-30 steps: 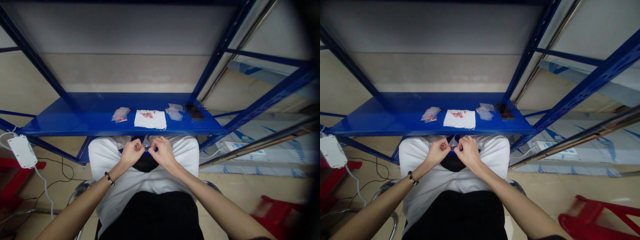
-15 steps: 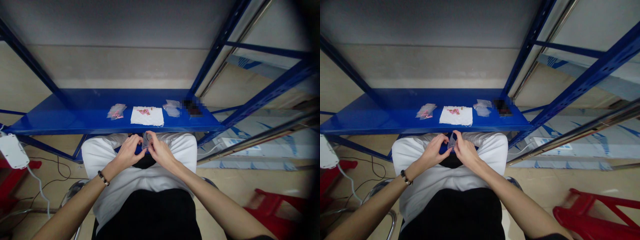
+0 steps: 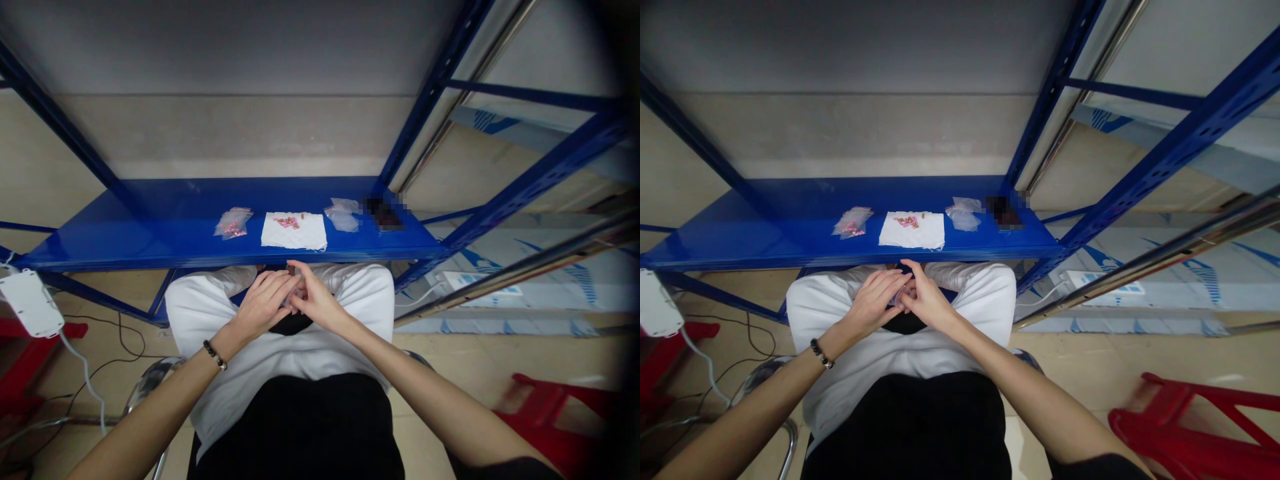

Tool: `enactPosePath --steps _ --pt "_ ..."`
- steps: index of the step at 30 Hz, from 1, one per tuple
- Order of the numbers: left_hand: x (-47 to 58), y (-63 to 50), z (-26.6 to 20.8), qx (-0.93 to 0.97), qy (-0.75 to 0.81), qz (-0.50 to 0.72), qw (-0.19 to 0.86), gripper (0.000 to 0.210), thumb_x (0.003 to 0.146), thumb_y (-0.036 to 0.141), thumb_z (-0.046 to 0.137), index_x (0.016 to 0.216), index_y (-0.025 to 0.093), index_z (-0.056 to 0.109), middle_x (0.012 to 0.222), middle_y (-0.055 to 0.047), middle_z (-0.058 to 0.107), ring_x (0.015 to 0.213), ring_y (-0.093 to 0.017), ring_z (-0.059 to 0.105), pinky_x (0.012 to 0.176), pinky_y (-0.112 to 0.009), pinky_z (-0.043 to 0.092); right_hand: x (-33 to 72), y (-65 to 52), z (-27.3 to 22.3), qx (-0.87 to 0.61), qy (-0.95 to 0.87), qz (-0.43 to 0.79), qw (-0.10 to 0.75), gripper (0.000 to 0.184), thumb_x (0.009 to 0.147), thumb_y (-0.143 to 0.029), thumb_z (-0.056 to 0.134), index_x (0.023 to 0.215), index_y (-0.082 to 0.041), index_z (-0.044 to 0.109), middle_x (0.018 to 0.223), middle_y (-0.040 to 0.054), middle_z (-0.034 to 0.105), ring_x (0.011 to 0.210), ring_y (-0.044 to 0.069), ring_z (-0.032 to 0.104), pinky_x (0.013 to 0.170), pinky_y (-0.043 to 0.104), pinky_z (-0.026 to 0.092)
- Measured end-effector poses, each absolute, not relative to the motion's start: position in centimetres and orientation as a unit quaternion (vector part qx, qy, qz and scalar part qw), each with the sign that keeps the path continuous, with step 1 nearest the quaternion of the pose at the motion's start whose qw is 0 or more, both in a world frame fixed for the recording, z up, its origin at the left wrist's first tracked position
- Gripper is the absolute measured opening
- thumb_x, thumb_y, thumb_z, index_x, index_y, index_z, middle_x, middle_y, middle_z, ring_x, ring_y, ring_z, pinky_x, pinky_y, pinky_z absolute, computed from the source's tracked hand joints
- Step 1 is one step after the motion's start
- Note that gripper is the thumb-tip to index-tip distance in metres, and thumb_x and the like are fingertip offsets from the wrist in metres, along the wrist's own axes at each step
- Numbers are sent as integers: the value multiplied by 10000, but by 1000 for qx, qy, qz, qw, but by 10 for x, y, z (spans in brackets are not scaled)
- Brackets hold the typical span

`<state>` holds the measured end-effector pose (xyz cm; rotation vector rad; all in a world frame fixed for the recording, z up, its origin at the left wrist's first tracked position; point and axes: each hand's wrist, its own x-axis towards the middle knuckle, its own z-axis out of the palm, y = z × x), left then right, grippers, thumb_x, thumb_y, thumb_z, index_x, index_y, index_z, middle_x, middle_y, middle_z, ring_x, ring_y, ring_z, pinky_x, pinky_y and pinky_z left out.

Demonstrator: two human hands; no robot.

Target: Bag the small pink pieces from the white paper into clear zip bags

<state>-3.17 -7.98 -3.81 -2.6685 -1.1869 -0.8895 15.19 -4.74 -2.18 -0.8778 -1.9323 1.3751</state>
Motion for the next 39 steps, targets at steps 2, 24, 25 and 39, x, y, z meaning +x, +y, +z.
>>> enactPosePath --steps 2,24,25,39 --pt "-34 -79 -36 -871 -398 -286 43 575 924 296 542 1459 155 387 1235 -164 615 1214 -307 537 1025 -486 400 150 -47 -25 -329 -704 548 308 669 824 -155 551 1431 -241 283 750 -48 624 559 125 633 549 243 521" --pt "-38 -77 -32 -796 -485 -349 -99 753 913 276 497 1570 205 136 1157 -111 618 1027 -243 605 949 -379 459 158 -56 -4 -269 -855 230 378 166 911 -279 617 1058 -259 691 1170 92 523 1083 239 524 921 421 490" --pt "-38 -77 -32 -793 -485 -353 -109 768 909 274 504 1572 202 122 1167 -112 619 1028 -242 607 955 -379 458 158 -55 -6 -269 -856 225 379 170 918 -274 609 1062 -263 698 1178 92 526 1084 240 521 921 427 488" --pt "-36 -73 -32 -788 -484 -370 -92 722 926 153 410 1570 164 85 1383 -190 512 1105 -274 551 984 -445 422 152 -59 1 -285 -801 344 399 174 983 -278 501 935 -210 655 1077 82 517 1076 218 526 924 379 461"
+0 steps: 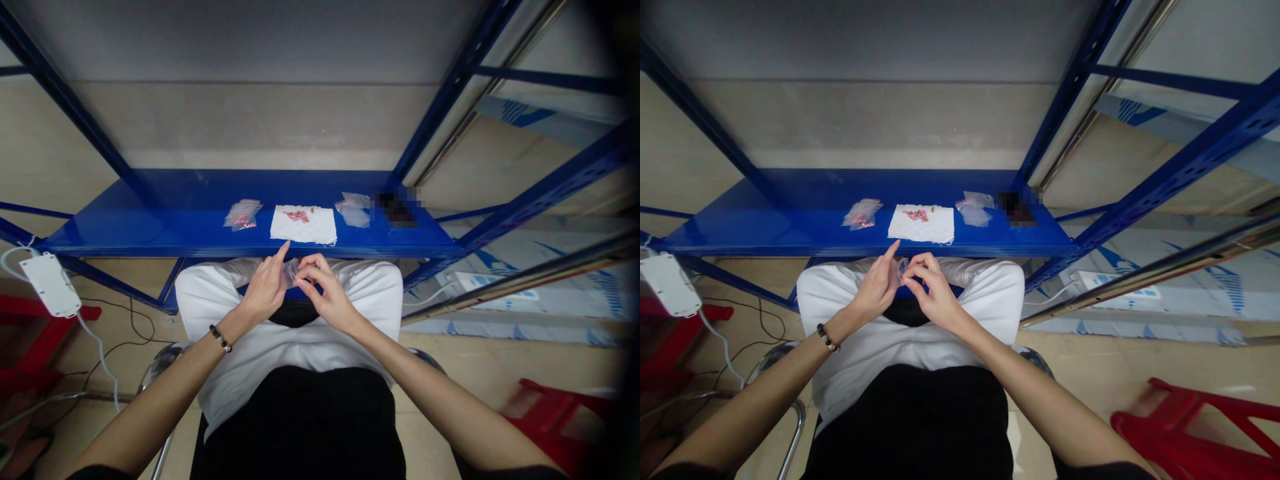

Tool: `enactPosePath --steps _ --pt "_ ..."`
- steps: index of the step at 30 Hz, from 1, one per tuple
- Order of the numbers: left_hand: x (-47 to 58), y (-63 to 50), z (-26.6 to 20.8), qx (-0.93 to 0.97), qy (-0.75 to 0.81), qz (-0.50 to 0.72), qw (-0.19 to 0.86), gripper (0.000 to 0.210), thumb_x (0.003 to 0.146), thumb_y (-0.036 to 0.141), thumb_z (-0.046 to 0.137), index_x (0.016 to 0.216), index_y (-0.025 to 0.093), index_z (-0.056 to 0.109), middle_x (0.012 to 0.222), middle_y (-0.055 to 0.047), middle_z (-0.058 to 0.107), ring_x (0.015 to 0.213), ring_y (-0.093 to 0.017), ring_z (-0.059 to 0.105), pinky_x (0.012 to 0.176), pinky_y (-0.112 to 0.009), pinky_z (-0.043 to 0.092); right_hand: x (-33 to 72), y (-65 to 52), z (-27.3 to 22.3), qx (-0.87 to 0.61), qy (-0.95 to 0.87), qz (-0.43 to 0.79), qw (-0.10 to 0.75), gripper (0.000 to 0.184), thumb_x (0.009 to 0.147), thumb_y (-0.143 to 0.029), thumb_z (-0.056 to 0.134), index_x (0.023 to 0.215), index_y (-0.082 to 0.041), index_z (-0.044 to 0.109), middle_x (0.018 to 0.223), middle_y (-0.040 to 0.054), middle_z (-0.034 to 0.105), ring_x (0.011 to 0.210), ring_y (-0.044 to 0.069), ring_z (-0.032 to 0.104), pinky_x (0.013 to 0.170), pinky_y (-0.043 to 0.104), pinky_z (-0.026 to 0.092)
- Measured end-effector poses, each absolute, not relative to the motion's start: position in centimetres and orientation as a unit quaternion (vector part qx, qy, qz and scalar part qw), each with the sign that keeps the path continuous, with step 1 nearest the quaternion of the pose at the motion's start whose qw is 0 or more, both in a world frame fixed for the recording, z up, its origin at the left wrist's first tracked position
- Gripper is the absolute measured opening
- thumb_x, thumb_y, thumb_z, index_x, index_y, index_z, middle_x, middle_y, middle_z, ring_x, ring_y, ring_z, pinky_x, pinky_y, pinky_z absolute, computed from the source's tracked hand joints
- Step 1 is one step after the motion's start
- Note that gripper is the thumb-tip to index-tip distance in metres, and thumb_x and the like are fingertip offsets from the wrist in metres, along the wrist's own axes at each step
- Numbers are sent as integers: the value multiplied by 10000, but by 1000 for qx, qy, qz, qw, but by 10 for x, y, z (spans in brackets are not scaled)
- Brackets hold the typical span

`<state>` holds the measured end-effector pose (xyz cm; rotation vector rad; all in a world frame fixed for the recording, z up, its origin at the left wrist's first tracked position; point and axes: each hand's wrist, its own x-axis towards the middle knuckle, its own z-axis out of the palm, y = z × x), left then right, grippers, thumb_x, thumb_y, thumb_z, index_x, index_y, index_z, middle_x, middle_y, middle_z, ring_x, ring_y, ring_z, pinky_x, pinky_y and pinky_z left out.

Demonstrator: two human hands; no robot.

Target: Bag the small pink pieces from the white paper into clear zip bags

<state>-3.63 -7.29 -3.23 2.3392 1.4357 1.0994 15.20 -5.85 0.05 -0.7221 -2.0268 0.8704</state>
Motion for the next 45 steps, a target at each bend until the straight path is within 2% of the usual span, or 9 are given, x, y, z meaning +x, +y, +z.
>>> enactPosePath --steps 3,7,13,16,19,23,30,39,45 --pt "-36 -72 -32 785 481 373 113 662 894 137 442 1520 174 231 1336 -162 533 1117 -272 535 993 -438 414 153 -57 0 -299 -805 336 386 164 975 -299 526 1012 -222 665 1055 74 508 1045 214 519 918 376 457" --pt "-31 -73 -34 770 478 381 179 446 830 153 533 1270 173 464 1159 -116 577 1073 -259 538 948 -400 431 153 -57 -2 -303 -832 275 376 205 940 -301 593 1121 -249 675 1063 74 514 1021 222 502 931 398 444" --pt "-22 -77 -31 703 476 427 312 194 806 145 558 971 201 475 893 -2 541 802 -153 524 750 -272 422 153 -63 0 -319 -858 207 345 185 930 -324 606 1079 -268 700 1166 89 527 1112 262 474 968 446 427" --pt "-23 -74 -28 663 472 464 350 123 827 178 577 882 199 469 797 31 493 718 -122 472 691 -239 386 158 -60 3 -327 -837 204 389 189 957 -302 561 1103 -268 676 1195 84 528 1151 252 479 1006 438 406" --pt "-27 -68 -26 627 455 500 388 126 843 221 612 828 186 492 777 29 494 717 -114 477 696 -233 388 166 -42 5 -372 -791 178 452 184 978 -272 507 1072 -250 664 1119 77 557 1107 237 509 993 412 407" --pt "-31 -61 -27 589 432 513 452 176 824 292 690 841 159 576 784 1 565 732 -122 531 721 -246 421 175 9 5 -429 -761 116 472 169 961 -254 513 1014 -220 670 1016 69 613 1005 237 545 924 387 424" --pt "-31 -61 -26 536 430 514 513 280 777 369 760 903 141 658 812 -39 645 757 -146 611 747 -265 463 161 110 15 -468 -822 40 321 144 881 -194 596 883 -184 740 906 81 687 891 219 601 896 339 424" --pt "-34 -58 -25 522 427 519 526 335 879 431 641 1026 132 677 767 -51 659 734 -144 599 707 -257 449 146 147 20 -428 -871 82 229 89 825 -194 677 861 -211 757 837 38 756 802 182 679 729 241 444" --pt "-35 -59 -21 526 421 517 529 345 878 438 636 1039 136 679 780 -52 649 746 -151 594 712 -263 443 146 151 22 -424 -881 65 202 96 841 -213 674 796 -211 759 842 44 764 830 189 688 775 247 453"
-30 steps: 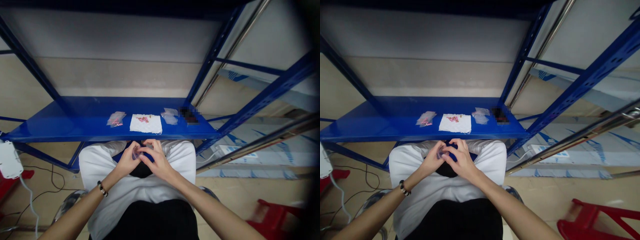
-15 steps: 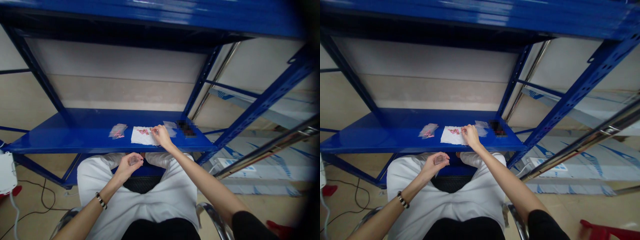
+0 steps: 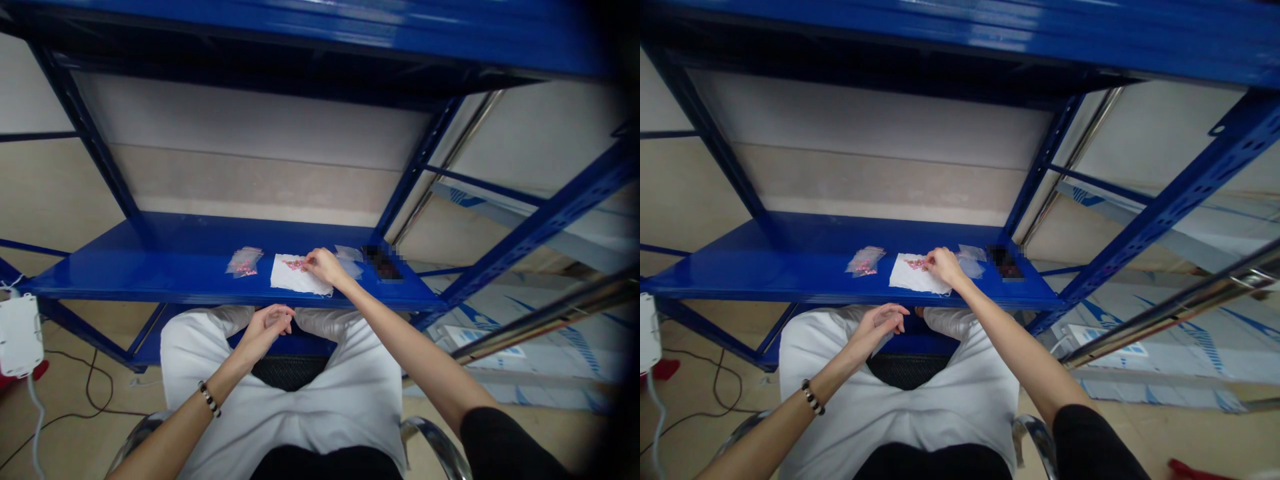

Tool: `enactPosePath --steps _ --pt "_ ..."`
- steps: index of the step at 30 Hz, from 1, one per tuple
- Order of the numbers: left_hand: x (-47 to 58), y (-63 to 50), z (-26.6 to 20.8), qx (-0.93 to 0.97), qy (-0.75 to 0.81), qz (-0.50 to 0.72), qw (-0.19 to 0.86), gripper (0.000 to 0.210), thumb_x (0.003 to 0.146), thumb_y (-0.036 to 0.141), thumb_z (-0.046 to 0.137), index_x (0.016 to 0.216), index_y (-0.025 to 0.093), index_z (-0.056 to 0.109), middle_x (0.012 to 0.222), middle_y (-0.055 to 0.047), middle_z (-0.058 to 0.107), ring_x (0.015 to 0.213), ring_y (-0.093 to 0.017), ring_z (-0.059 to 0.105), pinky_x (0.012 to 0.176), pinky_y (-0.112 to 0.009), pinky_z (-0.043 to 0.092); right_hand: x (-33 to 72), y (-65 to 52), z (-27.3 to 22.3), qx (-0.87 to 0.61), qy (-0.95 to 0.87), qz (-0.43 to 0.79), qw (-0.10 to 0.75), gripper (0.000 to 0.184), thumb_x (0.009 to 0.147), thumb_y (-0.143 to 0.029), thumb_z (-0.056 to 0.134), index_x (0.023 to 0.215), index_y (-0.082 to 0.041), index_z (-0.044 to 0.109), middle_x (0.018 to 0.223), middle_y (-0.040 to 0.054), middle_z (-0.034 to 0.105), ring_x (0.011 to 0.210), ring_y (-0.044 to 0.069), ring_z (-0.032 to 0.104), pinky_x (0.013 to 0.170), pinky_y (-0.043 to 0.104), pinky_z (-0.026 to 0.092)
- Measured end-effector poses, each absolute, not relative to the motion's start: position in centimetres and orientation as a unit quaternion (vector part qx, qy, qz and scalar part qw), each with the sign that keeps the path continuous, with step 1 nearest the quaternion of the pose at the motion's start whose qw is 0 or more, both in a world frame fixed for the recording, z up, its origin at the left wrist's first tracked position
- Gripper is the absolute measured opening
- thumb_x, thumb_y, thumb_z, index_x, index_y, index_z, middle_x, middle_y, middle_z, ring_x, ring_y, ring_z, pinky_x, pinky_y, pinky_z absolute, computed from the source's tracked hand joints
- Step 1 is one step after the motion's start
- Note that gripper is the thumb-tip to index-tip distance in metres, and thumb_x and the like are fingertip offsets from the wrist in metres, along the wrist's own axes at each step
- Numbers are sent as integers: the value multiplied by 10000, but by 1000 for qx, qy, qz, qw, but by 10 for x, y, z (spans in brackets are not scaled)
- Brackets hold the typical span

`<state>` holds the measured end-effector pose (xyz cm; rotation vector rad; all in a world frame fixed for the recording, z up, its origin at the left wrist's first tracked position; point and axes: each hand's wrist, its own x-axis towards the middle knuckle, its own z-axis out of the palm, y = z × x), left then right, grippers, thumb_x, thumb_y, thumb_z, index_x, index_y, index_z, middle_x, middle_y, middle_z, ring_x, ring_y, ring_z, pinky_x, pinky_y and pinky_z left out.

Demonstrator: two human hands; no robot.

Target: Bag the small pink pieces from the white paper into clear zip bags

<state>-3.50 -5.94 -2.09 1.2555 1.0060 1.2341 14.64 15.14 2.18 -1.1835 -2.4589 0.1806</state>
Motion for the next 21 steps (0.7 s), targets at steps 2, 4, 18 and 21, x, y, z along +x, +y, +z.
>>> enactPosePath --steps 2,4,18,21 --pt "-35 -59 -20 525 421 515 530 349 876 444 635 1037 137 679 780 -52 647 746 -152 594 712 -264 442 146 152 23 -429 -882 58 185 96 843 -222 677 804 -210 764 848 51 765 836 194 689 777 248 457" --pt "-35 -59 -19 528 423 512 530 353 874 449 636 1031 136 678 777 -52 645 743 -151 593 709 -263 440 146 154 25 -428 -885 55 175 100 850 -216 669 830 -210 767 872 57 766 844 194 689 776 246 460" --pt "-33 -59 -23 543 419 496 533 373 851 475 661 1011 139 689 760 -48 650 734 -152 602 692 -260 456 146 158 33 -429 -888 43 161 69 784 -183 690 790 -202 756 809 55 749 792 189 667 726 248 452" --pt "-33 -59 -22 546 421 493 531 372 852 472 661 1009 135 687 754 -47 650 729 -151 602 693 -261 458 148 157 43 -421 -891 40 167 90 772 -145 675 777 -195 750 814 60 746 817 195 657 768 261 448"
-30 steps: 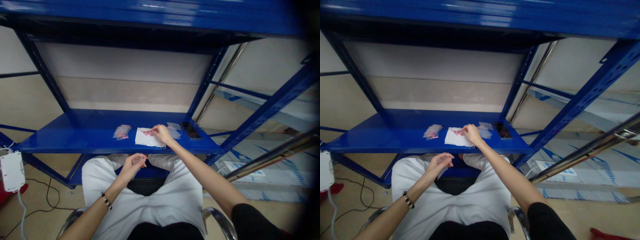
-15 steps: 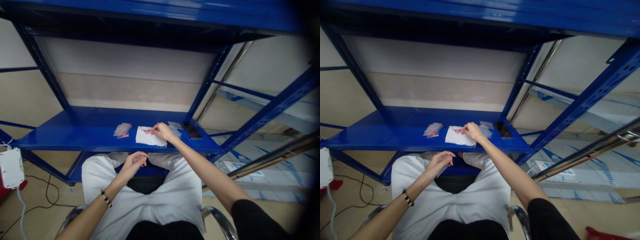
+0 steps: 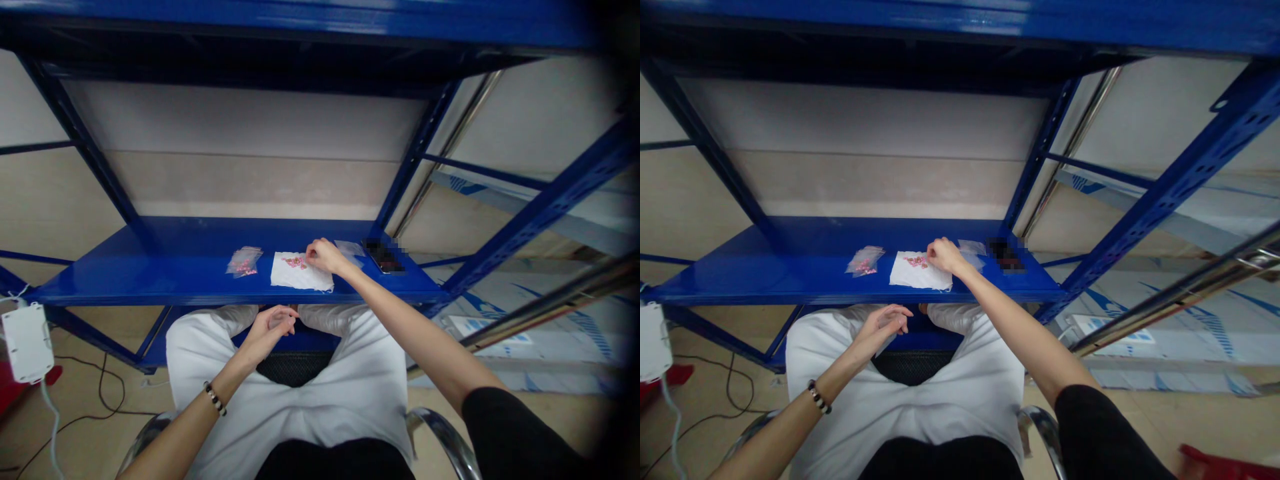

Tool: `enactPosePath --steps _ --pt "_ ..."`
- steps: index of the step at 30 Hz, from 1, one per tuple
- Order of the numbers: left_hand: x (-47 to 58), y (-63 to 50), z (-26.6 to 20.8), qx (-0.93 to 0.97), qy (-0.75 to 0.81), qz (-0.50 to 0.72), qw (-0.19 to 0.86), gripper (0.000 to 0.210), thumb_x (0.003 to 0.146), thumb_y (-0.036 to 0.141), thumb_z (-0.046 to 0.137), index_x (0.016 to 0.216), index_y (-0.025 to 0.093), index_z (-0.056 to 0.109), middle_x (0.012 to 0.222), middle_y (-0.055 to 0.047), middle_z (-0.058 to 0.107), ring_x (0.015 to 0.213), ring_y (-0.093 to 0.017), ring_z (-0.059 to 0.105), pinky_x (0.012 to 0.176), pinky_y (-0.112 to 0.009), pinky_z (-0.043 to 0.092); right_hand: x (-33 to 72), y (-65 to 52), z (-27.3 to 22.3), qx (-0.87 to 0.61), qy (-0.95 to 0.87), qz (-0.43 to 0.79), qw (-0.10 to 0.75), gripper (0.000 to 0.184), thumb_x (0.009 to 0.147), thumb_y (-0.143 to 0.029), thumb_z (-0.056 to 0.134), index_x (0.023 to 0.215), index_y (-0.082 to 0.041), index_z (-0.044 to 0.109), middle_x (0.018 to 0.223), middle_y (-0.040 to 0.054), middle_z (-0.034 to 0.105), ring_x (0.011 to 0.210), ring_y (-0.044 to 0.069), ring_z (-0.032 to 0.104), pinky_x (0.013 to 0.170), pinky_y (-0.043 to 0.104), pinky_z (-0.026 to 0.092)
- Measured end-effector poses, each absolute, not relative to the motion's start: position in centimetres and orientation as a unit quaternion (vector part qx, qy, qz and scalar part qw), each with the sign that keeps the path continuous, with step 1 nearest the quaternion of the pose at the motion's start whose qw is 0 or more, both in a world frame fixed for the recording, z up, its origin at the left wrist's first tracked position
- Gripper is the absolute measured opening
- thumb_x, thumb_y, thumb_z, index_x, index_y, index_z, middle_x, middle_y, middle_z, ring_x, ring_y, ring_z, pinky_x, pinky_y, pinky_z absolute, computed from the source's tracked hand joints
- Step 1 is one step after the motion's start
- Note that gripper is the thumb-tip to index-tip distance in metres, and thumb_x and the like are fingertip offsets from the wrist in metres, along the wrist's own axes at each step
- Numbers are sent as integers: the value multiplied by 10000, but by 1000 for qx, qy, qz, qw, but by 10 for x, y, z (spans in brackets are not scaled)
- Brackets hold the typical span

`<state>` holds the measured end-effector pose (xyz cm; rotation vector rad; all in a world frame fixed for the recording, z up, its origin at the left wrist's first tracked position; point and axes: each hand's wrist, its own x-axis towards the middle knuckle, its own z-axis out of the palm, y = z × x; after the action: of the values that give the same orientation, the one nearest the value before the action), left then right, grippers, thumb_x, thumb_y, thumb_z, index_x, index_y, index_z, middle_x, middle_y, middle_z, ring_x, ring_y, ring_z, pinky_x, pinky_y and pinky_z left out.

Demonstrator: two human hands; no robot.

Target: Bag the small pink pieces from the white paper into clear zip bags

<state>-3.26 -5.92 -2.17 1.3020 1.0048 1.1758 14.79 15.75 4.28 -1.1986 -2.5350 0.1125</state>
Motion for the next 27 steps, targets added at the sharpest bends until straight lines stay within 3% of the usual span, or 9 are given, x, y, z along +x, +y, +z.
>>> enactPosePath --steps 8,16,21,27 --pt "-32 -59 -21 553 412 488 535 381 846 476 665 1013 134 686 769 -52 647 739 -154 604 693 -259 458 167 144 71 -378 -898 58 219 92 780 -130 653 780 -171 735 796 51 718 760 180 634 753 272 434" --pt "-33 -64 -22 582 420 473 511 318 836 406 691 1015 143 694 836 -49 651 767 -154 611 770 -285 476 153 66 68 -307 -905 131 263 52 811 -172 667 792 -192 712 848 32 684 855 197 602 846 319 417" --pt "-33 -62 -26 577 410 475 522 344 832 422 695 1004 124 681 825 -53 653 761 -157 615 765 -290 478 136 15 61 -236 -916 210 248 69 854 -228 667 814 -212 721 870 33 658 913 206 589 876 344 431" --pt "-31 -64 -26 529 414 488 557 337 799 442 726 872 123 646 739 -38 640 690 -135 598 664 -260 468 133 7 50 -220 -921 223 232 113 881 -304 671 908 -225 748 916 47 649 938 215 579 863 348 438"
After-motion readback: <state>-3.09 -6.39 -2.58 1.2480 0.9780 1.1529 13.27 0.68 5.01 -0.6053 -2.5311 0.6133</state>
